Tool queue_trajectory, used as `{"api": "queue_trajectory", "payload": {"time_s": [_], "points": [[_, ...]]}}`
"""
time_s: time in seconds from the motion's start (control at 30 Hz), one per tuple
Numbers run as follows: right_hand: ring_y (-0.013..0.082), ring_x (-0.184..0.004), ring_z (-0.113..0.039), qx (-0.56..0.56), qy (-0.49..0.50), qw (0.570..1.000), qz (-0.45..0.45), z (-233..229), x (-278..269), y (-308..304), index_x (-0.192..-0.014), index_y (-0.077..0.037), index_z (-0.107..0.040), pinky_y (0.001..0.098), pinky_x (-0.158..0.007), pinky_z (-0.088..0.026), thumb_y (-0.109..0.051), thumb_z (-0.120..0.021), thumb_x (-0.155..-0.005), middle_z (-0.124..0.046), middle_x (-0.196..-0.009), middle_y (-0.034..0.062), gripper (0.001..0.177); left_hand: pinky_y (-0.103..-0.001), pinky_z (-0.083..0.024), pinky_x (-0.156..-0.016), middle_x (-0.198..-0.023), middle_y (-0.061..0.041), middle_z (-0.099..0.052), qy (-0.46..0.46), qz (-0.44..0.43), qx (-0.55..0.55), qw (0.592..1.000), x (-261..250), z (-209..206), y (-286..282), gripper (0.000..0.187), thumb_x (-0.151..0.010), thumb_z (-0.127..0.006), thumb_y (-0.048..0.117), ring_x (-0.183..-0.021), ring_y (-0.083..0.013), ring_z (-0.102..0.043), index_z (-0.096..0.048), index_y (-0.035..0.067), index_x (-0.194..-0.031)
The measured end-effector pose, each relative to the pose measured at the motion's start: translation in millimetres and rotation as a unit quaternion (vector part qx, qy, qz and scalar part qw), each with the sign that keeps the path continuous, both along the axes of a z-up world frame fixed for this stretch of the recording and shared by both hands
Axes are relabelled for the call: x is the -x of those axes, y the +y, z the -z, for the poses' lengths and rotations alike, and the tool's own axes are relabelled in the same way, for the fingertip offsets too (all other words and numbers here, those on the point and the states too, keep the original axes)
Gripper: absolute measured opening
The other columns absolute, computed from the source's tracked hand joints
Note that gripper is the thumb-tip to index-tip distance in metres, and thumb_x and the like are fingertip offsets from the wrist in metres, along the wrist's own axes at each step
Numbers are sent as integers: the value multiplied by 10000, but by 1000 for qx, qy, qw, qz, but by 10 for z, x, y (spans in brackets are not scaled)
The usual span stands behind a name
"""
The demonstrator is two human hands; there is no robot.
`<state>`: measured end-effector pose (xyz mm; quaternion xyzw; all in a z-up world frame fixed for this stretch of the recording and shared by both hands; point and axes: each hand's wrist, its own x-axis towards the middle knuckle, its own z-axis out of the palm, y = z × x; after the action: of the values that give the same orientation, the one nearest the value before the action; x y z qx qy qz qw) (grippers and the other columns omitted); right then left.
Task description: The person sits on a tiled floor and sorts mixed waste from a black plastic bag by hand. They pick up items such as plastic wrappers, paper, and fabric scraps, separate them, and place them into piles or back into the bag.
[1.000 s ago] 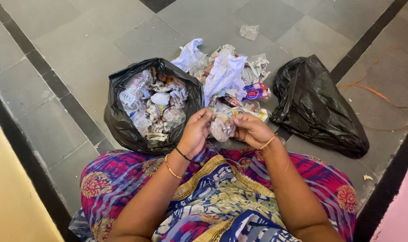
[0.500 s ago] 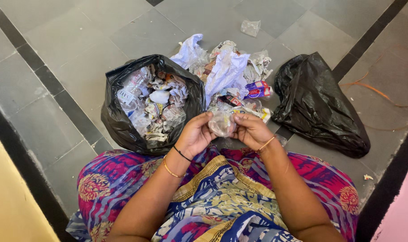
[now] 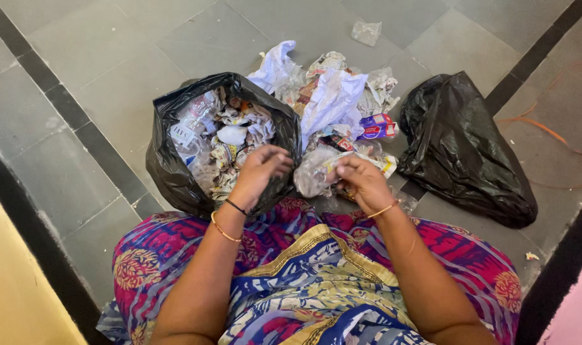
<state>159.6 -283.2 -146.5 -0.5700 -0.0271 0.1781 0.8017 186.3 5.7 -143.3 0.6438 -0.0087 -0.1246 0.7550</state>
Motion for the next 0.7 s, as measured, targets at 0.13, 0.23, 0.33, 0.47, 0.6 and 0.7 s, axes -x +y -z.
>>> {"api": "queue_trajectory", "payload": {"time_s": [0.13, 0.23, 0.33, 0.47, 0.6, 0.7], "points": [[145, -901, -705, 113, -149, 975, 122, 32, -66, -40, -1054, -13, -654, 283, -772, -551, -81, -633, -1022, -762, -1003, 94, 79, -475, -510, -873, -1039, -152, -689, -223, -151, -427, 864, -35, -21, 258, 237, -903, -707, 171, -1004, -345, -624, -688, 29, -1092], [136, -967, -709, 146, -199, 952, 182, 63, -110, -73, -1070, 13, -656, 275, -844, -572, -31, -649, -1014, -750, -1042, 92, 71, -517, -467, -866, -1096, -214, -644, -267, -186, -559, 763, -88, 58, 426, 258, -849, -742, 160, -1053, -417, -559, -687, 11, -1052], [135, -989, -714, 143, -185, 954, 185, 112, -159, -118, -1078, 23, -654, 270, -875, -577, -8, -648, -998, -741, -1046, 90, 86, -505, -467, -882, -1129, -231, -640, -255, -199, -628, 707, -161, 238, 552, 277, -778, -744, 120, -1062, -417, -562, -689, 10, -1027], [132, -971, -714, 139, -172, 956, 192, 189, -229, -157, -1087, 25, -650, 262, -866, -581, -5, -640, -1006, -738, -1043, 97, 87, -490, -497, -904, -1064, -203, -655, -172, -168, -687, 686, -277, 541, 675, 238, -773, -733, 80, -1071, -399, -591, -694, 32, -1003], [126, -966, -688, 122, -187, 952, 207, 253, -281, -166, -1108, 33, -637, 261, -879, -565, 3, -645, -1017, -741, -1077, 102, 96, -477, -535, -832, -1039, -190, -671, -148, -158, -696, 684, -356, 774, 758, 221, -767, -741, 89, -1037, -385, -621, -703, 41, -980], [134, -990, -692, 116, -202, 949, 214, 285, -318, -170, -1134, 39, -623, 271, -918, -565, 18, -653, -1019, -742, -1122, 109, 121, -464, -555, -824, -1032, -179, -677, -132, -160, -706, 677, -411, 857, 778, 187, -753, -740, 84, -1023, -372, -637, -724, 45, -935]]}}
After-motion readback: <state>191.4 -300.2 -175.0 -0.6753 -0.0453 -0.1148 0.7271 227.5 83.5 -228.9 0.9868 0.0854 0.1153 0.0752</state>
